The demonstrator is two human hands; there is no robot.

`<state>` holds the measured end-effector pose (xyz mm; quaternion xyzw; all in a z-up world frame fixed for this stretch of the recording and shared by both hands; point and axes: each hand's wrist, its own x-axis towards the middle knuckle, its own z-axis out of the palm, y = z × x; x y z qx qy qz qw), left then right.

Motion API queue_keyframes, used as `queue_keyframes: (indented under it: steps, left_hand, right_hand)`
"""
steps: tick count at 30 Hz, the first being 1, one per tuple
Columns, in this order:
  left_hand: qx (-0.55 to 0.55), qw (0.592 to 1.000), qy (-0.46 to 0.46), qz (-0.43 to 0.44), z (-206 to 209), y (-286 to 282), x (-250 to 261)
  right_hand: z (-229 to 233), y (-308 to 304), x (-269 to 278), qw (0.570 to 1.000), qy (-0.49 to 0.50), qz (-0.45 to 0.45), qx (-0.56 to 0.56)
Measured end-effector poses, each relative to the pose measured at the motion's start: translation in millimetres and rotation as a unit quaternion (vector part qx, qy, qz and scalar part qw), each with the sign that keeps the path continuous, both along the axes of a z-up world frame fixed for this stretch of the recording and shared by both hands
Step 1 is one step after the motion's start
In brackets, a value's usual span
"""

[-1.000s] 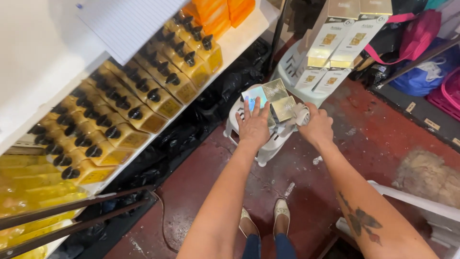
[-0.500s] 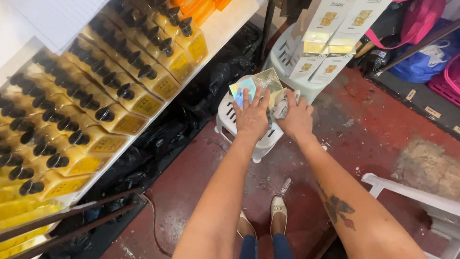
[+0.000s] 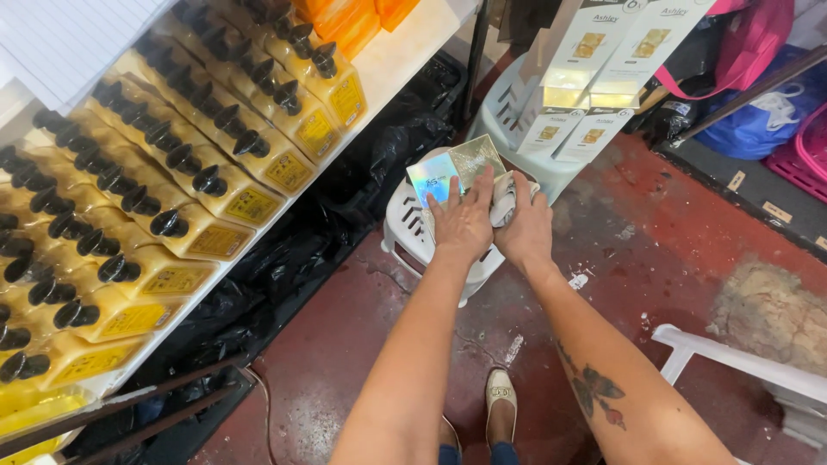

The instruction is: Cleaning and arranging beauty product boxes on a store shelf.

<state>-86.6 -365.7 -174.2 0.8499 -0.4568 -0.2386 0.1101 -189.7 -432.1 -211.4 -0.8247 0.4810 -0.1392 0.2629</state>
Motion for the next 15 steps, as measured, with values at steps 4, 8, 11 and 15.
queue_keyframes:
  steps: [4, 8, 11, 15]
  left_hand:
    - [0.012, 1.0, 0.001, -0.002, 3.3, 0.5, 1.6]
    - [-0.007, 1.0, 0.012, 0.0, 7.4, 5.1, 3.6]
    - [-0.031, 0.999, 0.019, 0.0, 10.8, 7.5, 3.4]
    - [-0.025, 0.999, 0.028, -0.028, 35.0, 3.2, 2.7]
  right_hand:
    - [-2.2, 2.5, -12.5, 0.996, -0.068, 0.009, -0.05]
    - [27.1, 1.5, -26.8, 0.993, -0.1, -0.002, -0.062]
    - [56.4, -2.2, -36.9, 0.993, -0.108, -0.006, -0.052]
    - [90.3, -11.5, -42.9, 0.988, -0.114, 0.008, -0.1]
